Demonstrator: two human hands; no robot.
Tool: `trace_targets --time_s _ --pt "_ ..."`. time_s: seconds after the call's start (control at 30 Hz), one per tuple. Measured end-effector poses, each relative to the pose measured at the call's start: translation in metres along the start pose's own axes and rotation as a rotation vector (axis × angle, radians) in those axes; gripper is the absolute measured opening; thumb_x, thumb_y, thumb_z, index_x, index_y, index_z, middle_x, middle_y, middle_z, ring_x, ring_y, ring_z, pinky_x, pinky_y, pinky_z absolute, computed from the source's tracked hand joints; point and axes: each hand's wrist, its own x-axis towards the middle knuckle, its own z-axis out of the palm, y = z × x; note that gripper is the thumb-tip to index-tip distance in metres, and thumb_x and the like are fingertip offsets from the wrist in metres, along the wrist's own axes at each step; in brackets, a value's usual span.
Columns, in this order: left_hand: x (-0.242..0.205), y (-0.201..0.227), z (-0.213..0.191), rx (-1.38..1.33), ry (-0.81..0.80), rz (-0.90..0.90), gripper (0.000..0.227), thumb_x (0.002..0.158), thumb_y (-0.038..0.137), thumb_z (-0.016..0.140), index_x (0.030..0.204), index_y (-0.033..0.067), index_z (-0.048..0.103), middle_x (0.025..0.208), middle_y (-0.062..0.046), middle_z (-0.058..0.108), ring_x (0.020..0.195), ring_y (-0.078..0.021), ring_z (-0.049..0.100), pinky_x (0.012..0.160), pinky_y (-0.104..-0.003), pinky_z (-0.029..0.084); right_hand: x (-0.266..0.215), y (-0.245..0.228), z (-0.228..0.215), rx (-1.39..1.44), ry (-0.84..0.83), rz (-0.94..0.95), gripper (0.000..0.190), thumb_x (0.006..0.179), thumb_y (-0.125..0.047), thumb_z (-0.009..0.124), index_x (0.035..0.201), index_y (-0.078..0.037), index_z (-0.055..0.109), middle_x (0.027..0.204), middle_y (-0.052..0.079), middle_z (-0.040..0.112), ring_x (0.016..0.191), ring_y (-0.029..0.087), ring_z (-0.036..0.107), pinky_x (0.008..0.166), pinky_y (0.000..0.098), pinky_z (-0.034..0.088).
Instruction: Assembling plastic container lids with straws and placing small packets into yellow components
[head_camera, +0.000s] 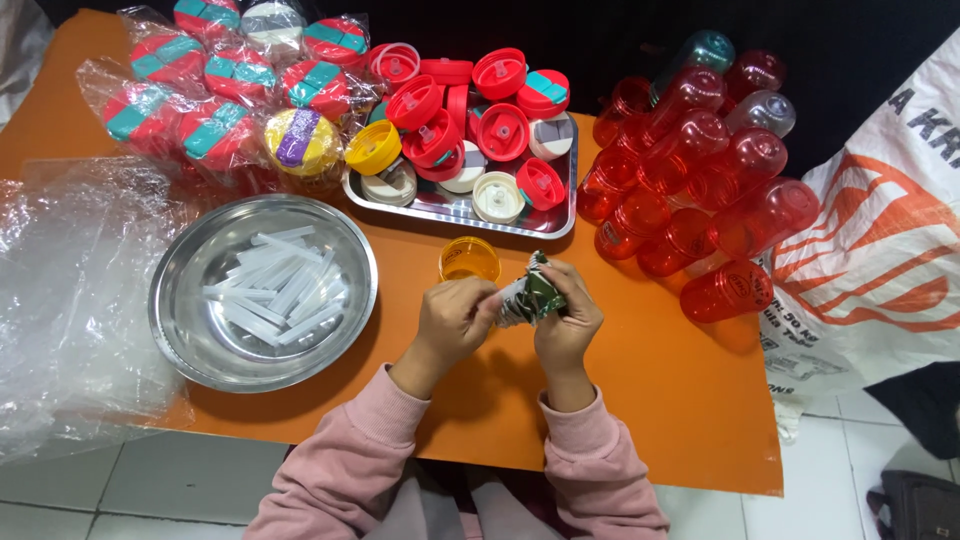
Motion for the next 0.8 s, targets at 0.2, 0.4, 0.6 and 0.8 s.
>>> trace_targets --time_s 0.2,0.4,0.6,0.8 --pt "-0.017 -0.015 0.008 0.081 -0.044 0.006 0.026 0.102 0.024 0.049 0.081 0.0127 0.061 0.057 -0.009 0.052 0.051 -0.0329 0.060 0.047 -0.041 0.051 -0.005 -0.001 0.009 0.060 0.100 -0.006 0.015 0.092 0.011 0.067 0.106 0.010 0.073 0.097 0.022 0.071 0.086 0.024 0.068 0.080 0.0399 0.057" --pt "-0.012 -0.011 0.001 0.092 0.006 -0.013 0.038 0.103 0.016 0.043 0.065 0.0115 0.044 0.052 -0.010 0.042 0.046 -0.0360 0.054 0.042 -0.039 0.045 -0.012 -0.015 0.026 0.035 -0.171 -0.051 0.030 0.077 0.017 0.076 0.102 0.001 0.081 0.101 0.024 0.072 0.085 0.034 0.072 0.078 0.0412 0.057" --pt "-0.011 -0.003 0.009 0.004 -0.046 0.039 0.046 0.102 0.019 0.051 0.057 0.0160 0.041 0.046 -0.006 0.042 0.039 -0.0319 0.051 0.037 -0.038 0.043 0.010 -0.002 -0.002 -0.060 -0.092 -0.080 0.017 0.089 0.002 0.074 0.105 0.005 0.072 0.114 0.029 0.072 0.103 0.037 0.072 0.092 0.0466 0.055" --pt "-0.022 -0.001 0.023 0.197 -0.226 -0.024 0.038 0.102 0.025 0.052 0.064 0.0169 0.049 0.050 -0.005 0.050 0.048 -0.0251 0.061 0.044 -0.034 0.047 0.024 -0.012 -0.020 0.029 -0.220 0.288 0.034 0.093 0.004 0.070 0.127 0.004 0.068 0.100 0.020 0.076 0.092 0.023 0.073 0.086 0.0395 0.059"
